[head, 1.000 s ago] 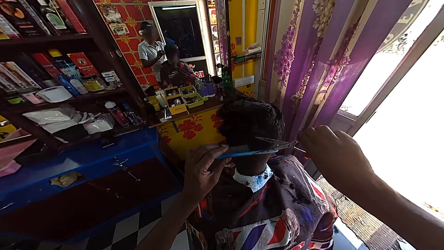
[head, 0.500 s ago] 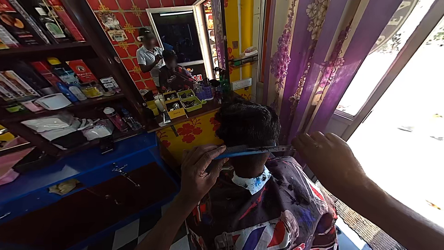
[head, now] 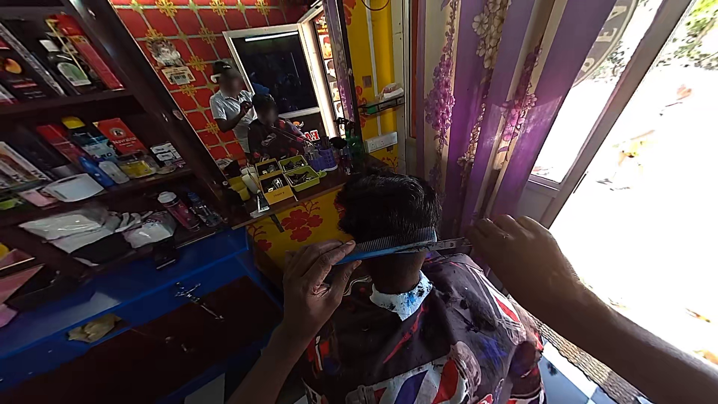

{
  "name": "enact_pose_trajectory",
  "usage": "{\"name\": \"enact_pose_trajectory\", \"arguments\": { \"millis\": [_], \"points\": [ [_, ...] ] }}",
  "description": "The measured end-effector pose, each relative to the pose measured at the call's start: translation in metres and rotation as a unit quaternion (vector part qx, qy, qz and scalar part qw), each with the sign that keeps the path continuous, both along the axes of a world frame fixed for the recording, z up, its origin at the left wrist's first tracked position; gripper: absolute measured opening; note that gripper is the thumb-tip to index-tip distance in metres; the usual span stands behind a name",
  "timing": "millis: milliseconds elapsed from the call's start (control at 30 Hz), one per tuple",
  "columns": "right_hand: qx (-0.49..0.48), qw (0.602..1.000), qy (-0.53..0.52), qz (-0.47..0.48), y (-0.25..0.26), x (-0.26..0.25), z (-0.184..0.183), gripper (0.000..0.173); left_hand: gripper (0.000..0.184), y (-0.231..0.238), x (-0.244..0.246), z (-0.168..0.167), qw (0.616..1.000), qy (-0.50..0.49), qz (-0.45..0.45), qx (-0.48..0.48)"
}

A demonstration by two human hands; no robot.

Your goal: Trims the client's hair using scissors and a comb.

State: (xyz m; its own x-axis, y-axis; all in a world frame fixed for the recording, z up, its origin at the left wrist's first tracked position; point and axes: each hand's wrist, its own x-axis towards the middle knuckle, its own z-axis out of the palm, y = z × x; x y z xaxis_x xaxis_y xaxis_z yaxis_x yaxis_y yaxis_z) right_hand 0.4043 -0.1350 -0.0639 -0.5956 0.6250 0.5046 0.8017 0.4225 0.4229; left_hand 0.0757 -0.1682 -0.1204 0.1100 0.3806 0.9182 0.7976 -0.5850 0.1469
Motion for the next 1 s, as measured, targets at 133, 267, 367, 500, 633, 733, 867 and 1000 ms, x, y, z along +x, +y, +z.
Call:
{"name": "enact_pose_trajectory", "arguments": {
  "millis": [133,267,367,500,633,733,867,1000],
  "points": [
    [0.009,0.999,0.007,-0.035,0.002,-0.004,0.0,0.027,0.026,0.0,-0.001,0.002,1.0,0.003,0.001,0.0],
    [0.013,1.0,0.017,-0.016,0.003,-0.008,-0.004,0.016,0.026,0.001,0.0,0.004,1.0,0.005,0.001,0.003],
    [0.007,1.0,0.012,-0.014,0.001,-0.003,-0.006,0.02,0.027,0.001,-0.001,0.005,1.0,0.004,0.0,0.003],
    [0.006,0.999,0.03,-0.03,0.001,-0.003,-0.006,0.027,0.027,0.0,-0.002,0.007,1.0,0.011,0.002,-0.002],
    [0.011,0.999,0.027,-0.019,0.0,-0.008,-0.005,0.025,0.027,0.001,-0.002,0.008,1.0,0.013,0.005,0.007],
    [0.005,0.999,0.029,-0.012,-0.003,-0.003,-0.006,0.025,0.028,-0.001,0.0,0.007,1.0,0.004,-0.007,0.005],
    [0.0,0.995,0.097,-0.006,0.002,0.017,-0.012,0.023,0.026,-0.01,-0.004,-0.001,0.992,0.073,-0.035,-0.095],
    [0.014,0.993,0.114,0.003,0.009,0.033,-0.016,0.025,0.029,-0.013,-0.005,0.005,0.987,0.092,-0.006,-0.129]
  ]
}}
